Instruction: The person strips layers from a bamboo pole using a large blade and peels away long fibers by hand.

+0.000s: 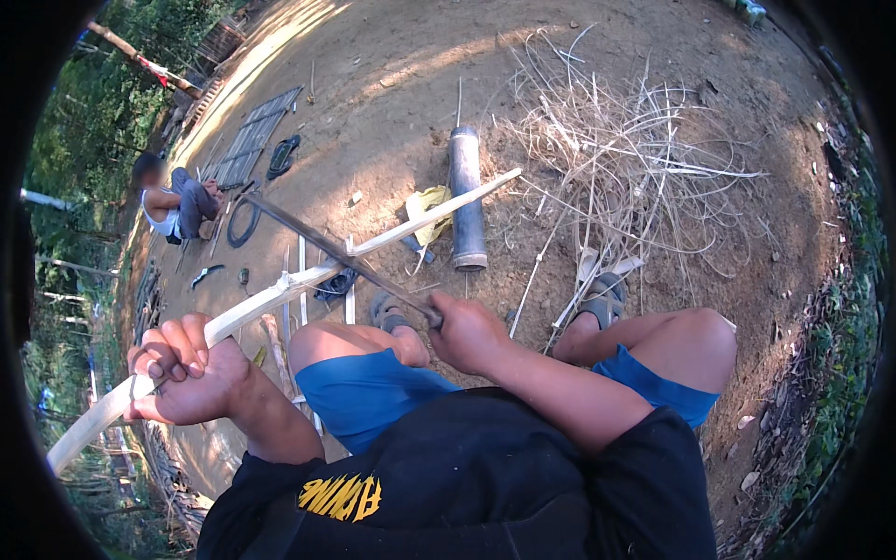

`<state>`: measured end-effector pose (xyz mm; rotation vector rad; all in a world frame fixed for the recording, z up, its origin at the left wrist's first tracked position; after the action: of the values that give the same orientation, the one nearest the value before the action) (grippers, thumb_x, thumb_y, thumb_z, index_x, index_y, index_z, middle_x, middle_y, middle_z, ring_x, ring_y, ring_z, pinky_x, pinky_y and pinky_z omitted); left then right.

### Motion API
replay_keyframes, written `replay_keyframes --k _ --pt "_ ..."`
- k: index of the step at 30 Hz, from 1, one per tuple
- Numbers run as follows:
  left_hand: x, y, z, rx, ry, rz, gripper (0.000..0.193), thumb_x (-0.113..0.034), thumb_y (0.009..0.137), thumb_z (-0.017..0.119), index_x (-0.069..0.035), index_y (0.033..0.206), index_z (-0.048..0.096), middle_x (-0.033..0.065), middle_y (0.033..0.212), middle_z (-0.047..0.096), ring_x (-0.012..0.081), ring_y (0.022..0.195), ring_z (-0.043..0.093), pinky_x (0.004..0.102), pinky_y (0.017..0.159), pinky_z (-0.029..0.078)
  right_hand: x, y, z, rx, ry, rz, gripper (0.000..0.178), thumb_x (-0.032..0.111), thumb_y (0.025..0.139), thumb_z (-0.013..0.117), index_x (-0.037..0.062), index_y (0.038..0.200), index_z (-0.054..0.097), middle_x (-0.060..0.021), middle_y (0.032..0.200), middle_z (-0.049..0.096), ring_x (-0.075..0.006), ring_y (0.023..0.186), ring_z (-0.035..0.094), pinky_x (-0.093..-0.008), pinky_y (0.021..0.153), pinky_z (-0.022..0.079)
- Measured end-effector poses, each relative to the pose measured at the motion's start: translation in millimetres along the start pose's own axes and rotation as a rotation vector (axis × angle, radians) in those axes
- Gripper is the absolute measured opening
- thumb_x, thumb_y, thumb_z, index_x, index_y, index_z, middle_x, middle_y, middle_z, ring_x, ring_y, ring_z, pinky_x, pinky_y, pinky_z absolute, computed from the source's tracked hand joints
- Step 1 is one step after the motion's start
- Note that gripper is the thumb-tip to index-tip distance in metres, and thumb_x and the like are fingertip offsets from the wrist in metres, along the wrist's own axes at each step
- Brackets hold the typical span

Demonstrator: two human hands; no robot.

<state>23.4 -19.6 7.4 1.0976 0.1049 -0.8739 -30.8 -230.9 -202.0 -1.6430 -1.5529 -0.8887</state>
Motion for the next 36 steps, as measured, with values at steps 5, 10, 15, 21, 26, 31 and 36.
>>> replay_keyframes --k 5,10,15,21,26,31,36 --pt "-3 5 -10 -0.019 0.018 -0.030 0.063 -0.073 0.087 0.044 -0.013 0.068 0.045 -0.0038 0.054 0.032 0.0065 0.040 0.030 0.0208 0.040 0.022 15 -7 -4 -0.014 0.043 -0.133 0.024 0.012 0.079 0.064 0.0043 0.101 0.058 -0.0216 0.079 0.064 -0.0417 0.077 0.064 -0.0509 0.068 0.051" --pt "2 -14 9 0.113 -0.105 -0.032 0.058 -0.068 0.085 0.055 -0.013 0.070 0.047 -0.0050 0.056 0.033 0.0058 0.041 0.030 0.0217 0.045 0.025 -12 -3 1 -0.072 0.016 -0.061 0.026 0.012 0.080 0.064 0.0043 0.103 0.058 -0.0223 0.079 0.064 -0.0419 0.077 0.064 -0.0507 0.069 0.051" --pt "2 -16 12 0.084 -0.092 -0.018 0.058 -0.070 0.083 0.056 -0.014 0.070 0.047 -0.0055 0.054 0.032 0.0049 0.041 0.029 0.0209 0.045 0.026 23 -14 -16 -0.028 0.008 -0.160 0.022 0.011 0.081 0.064 0.0043 0.101 0.056 -0.0226 0.079 0.064 -0.0410 0.075 0.064 -0.0507 0.067 0.051" --pt "2 -6 7 0.020 -0.024 0.001 0.061 -0.072 0.084 0.051 -0.013 0.071 0.048 -0.0057 0.052 0.033 0.0055 0.040 0.028 0.0201 0.043 0.024 -24 -2 -12 -0.091 -0.019 0.028 0.020 0.012 0.081 0.062 0.0050 0.099 0.057 -0.0224 0.081 0.064 -0.0432 0.079 0.063 -0.0515 0.070 0.050" --pt "1 -5 0 0.034 -0.048 0.004 0.063 -0.072 0.084 0.047 -0.011 0.070 0.051 -0.0042 0.052 0.037 0.0062 0.039 0.030 0.0196 0.042 0.026 -6 -9 -8 -0.058 -0.026 -0.214 0.022 0.012 0.080 0.063 0.0066 0.100 0.058 -0.0205 0.081 0.065 -0.0427 0.078 0.063 -0.0514 0.070 0.050" --pt "4 1 -4 -0.022 -0.015 0.012 0.063 -0.073 0.085 0.044 -0.012 0.070 0.048 -0.0022 0.055 0.041 0.0062 0.041 0.033 0.0195 0.041 0.028 -59 4 -9 -0.053 -0.181 0.208 0.018 0.011 0.080 0.059 0.0086 0.098 0.058 -0.0199 0.079 0.066 -0.0403 0.077 0.065 -0.0511 0.069 0.051" --pt "2 0 -11 0.063 0.030 0.038 0.063 -0.075 0.085 0.046 -0.012 0.075 0.045 -0.0029 0.058 0.041 0.0065 0.043 0.037 0.0197 0.043 0.027 -19 3 -8 0.043 -0.102 -0.013 0.027 0.014 0.079 0.061 0.0083 0.105 0.060 -0.0209 0.084 0.066 -0.0407 0.081 0.065 -0.0498 0.074 0.052"
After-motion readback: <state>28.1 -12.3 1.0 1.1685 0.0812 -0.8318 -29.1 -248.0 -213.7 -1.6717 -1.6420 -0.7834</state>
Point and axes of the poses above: each hand's wrist, its own y-axis towards the middle knuckle, its own z-axis out of the palm, x = y × z, the point moved 2 cm from there along y, towards the middle knuckle
